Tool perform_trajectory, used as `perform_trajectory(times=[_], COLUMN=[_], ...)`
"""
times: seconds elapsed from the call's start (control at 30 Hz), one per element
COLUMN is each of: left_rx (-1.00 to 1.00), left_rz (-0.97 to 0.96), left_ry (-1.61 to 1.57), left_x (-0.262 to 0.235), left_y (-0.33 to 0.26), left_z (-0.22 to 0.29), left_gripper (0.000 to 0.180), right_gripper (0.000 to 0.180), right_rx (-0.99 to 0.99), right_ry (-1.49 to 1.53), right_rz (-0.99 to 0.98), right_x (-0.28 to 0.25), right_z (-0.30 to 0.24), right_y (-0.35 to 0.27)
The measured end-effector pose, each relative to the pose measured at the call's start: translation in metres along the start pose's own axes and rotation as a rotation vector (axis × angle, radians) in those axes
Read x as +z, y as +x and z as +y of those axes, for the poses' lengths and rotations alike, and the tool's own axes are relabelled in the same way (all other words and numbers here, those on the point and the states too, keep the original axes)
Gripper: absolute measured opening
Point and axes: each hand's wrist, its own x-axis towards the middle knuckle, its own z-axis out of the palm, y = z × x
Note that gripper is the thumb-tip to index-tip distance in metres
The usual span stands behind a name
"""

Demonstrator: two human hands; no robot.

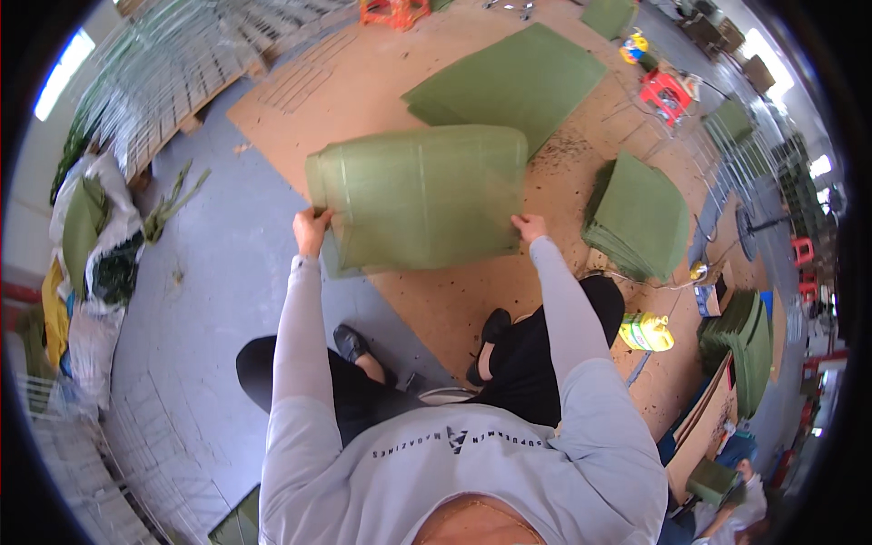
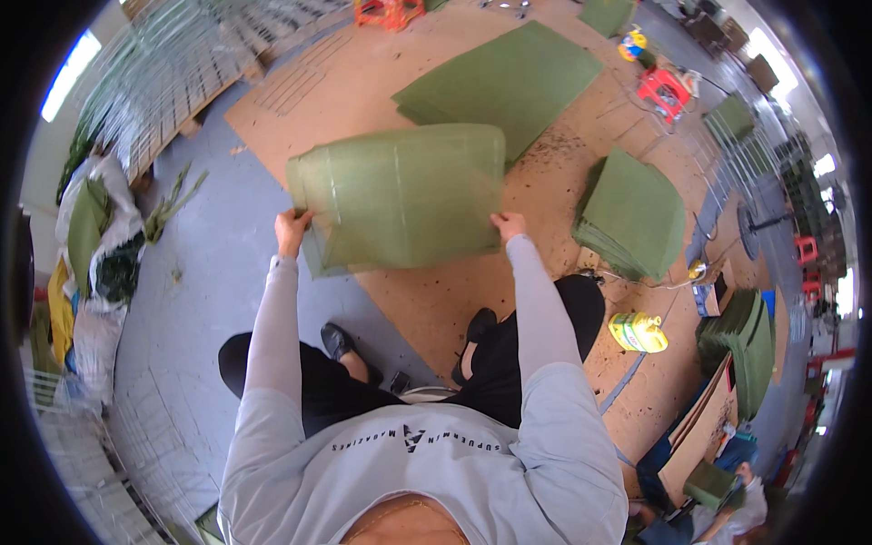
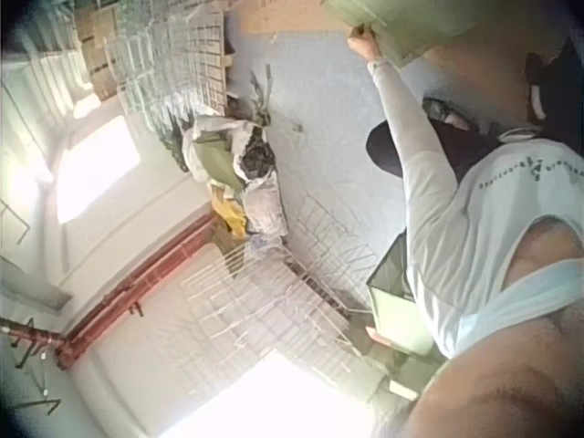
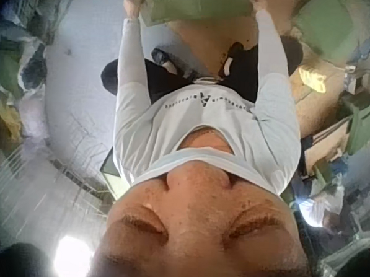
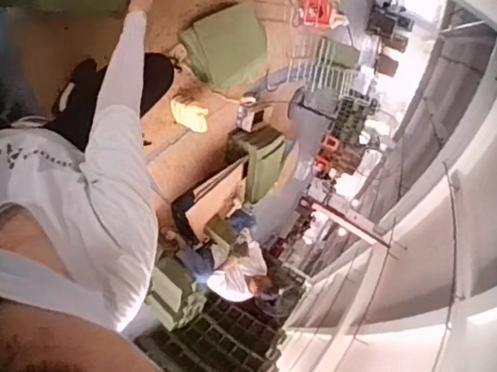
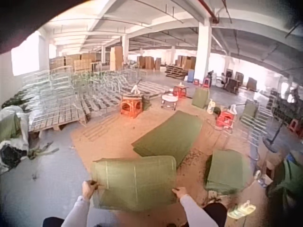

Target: Assembling a mesh-covered box by placing a wire frame into a pre-cut green fabric piece and securing it with a pneumatic staple gun.

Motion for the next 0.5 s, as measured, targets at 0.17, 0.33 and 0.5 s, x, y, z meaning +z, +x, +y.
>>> perform_trajectory(times=[0.17, 0.33, 0.5], left_rx=[0.02, 0.1, -0.055], left_rz=[0.016, -0.107, -0.124], left_ry=[0.028, 0.164, 0.056], left_x=[0.002, 0.008, 0.017], left_y=[0.033, 0.053, 0.034], left_z=[0.007, -0.008, -0.029], left_gripper=[0.022, 0.021, 0.025], right_gripper=[0.031, 0.032, 0.032], right_rx=[0.075, -0.107, -0.201], right_ry=[0.294, 0.06, -0.209], right_rz=[-0.005, 0.096, 0.171], right_x=[-0.011, -0.019, -0.018], right_z=[-0.006, -0.005, -0.007], right_y=[0.016, 0.028, 0.014])
